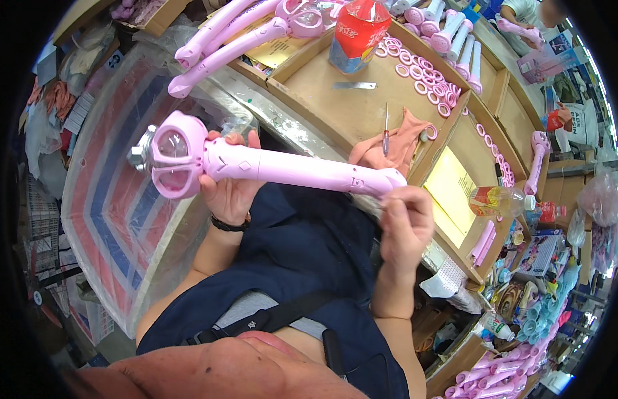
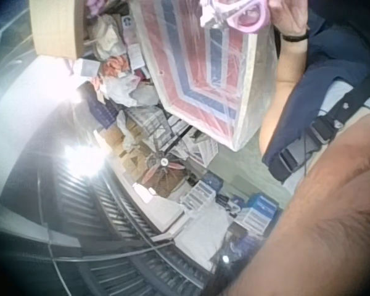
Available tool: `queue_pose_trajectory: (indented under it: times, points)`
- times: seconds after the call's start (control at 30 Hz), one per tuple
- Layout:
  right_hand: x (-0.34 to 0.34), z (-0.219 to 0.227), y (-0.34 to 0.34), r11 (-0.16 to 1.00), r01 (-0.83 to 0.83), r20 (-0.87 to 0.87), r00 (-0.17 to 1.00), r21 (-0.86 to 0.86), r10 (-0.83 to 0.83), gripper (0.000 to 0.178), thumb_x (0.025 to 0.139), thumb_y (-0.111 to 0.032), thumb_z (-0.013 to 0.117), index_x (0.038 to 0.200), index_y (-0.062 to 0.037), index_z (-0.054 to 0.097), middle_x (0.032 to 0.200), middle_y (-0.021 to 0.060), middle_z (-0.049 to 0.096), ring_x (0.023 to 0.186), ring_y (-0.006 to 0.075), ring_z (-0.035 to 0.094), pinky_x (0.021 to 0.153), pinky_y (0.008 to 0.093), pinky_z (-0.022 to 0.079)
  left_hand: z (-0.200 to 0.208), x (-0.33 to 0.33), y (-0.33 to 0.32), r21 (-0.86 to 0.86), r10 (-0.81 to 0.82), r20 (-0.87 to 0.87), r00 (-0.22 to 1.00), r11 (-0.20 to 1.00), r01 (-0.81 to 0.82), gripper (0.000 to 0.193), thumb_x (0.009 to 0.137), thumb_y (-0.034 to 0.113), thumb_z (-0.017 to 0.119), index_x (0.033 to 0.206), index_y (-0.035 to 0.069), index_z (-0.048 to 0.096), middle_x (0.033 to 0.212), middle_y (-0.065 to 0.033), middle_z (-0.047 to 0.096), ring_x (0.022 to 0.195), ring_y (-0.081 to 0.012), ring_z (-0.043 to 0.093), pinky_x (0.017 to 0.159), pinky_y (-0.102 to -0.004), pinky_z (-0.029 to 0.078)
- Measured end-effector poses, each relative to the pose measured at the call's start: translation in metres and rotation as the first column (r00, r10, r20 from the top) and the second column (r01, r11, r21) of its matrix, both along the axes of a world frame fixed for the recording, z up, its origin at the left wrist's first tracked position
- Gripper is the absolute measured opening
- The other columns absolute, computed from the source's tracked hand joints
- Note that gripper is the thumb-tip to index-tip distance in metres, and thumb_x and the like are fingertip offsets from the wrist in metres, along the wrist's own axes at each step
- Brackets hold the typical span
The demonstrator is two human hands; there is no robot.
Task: The person assembles a pink plastic toy wand by inserting a small metal piece into the head, wiping the wand with a cloth, and attaching a small pink ring to the top. The person repeats this process for multiple wands.
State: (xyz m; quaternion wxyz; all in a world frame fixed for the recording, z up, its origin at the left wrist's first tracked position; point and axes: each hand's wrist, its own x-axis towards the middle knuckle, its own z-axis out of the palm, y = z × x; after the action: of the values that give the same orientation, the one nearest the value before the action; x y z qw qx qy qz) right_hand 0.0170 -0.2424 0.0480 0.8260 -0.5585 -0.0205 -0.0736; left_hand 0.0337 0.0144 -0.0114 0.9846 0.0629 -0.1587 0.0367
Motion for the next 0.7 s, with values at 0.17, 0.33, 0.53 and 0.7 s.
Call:
queue_pose_trajectory:
  times: [0.17, 0.33, 0.53, 0.7]
  points:
    - [0.010, -0.011, 0.039, 0.915, -0.037, 0.015, 0.999, -0.401, 0.047, 0.010, 0.086, -0.003, 0.063, 0.094, -0.0020, 0.058, 0.076, -0.0016, 0.058, 0.060, 0.0018, 0.046, 0.053, 0.0155, 0.035, -0.008, -0.012, -0.002, -0.006, -0.019, 0.028, 0.999, 1.000, 0.019, 0.063, 0.071, 0.015, 0.080, 0.125, 0.019, 0.048, 0.126, -0.0039, 0.046, 0.136, -0.0317, 0.027, 0.109, -0.0611, 0.020]
    - [0.011, -0.010, 0.034, 0.811, 0.209, 0.205, 0.972, -0.547, -0.112, 0.009, 0.085, -0.005, 0.066, 0.091, -0.0010, 0.060, 0.077, -0.0006, 0.058, 0.057, 0.0030, 0.043, 0.052, 0.0171, 0.035, -0.011, -0.012, -0.001, 0.037, 0.035, 0.048, 0.998, 0.999, -0.036, 0.066, 0.069, 0.015, 0.082, 0.125, 0.022, 0.049, 0.126, -0.0030, 0.043, 0.138, -0.0287, 0.023, 0.110, -0.0600, 0.017]
    - [0.003, 0.001, 0.043, 0.943, 0.077, 0.079, 0.995, -0.322, -0.055, 0.006, 0.087, -0.003, 0.062, 0.091, -0.0006, 0.057, 0.079, 0.0006, 0.058, 0.061, 0.0032, 0.048, 0.056, 0.0161, 0.039, -0.009, -0.011, -0.006, 0.122, 0.062, 0.095, 0.994, 0.990, -0.074, 0.066, 0.068, 0.015, 0.083, 0.125, 0.022, 0.049, 0.126, -0.0034, 0.044, 0.137, -0.0291, 0.024, 0.112, -0.0577, 0.016]
    - [0.016, -0.003, 0.053, 0.969, -0.011, 0.027, 0.999, -0.248, 0.018, 0.008, 0.088, -0.004, 0.062, 0.091, 0.0001, 0.056, 0.076, -0.0013, 0.057, 0.062, 0.0004, 0.047, 0.055, 0.0144, 0.037, -0.006, -0.014, -0.006, 0.088, 0.037, 0.115, 0.993, 0.995, -0.047, 0.067, 0.068, 0.017, 0.083, 0.125, 0.021, 0.049, 0.126, -0.0036, 0.043, 0.137, -0.0298, 0.025, 0.113, -0.0564, 0.015]
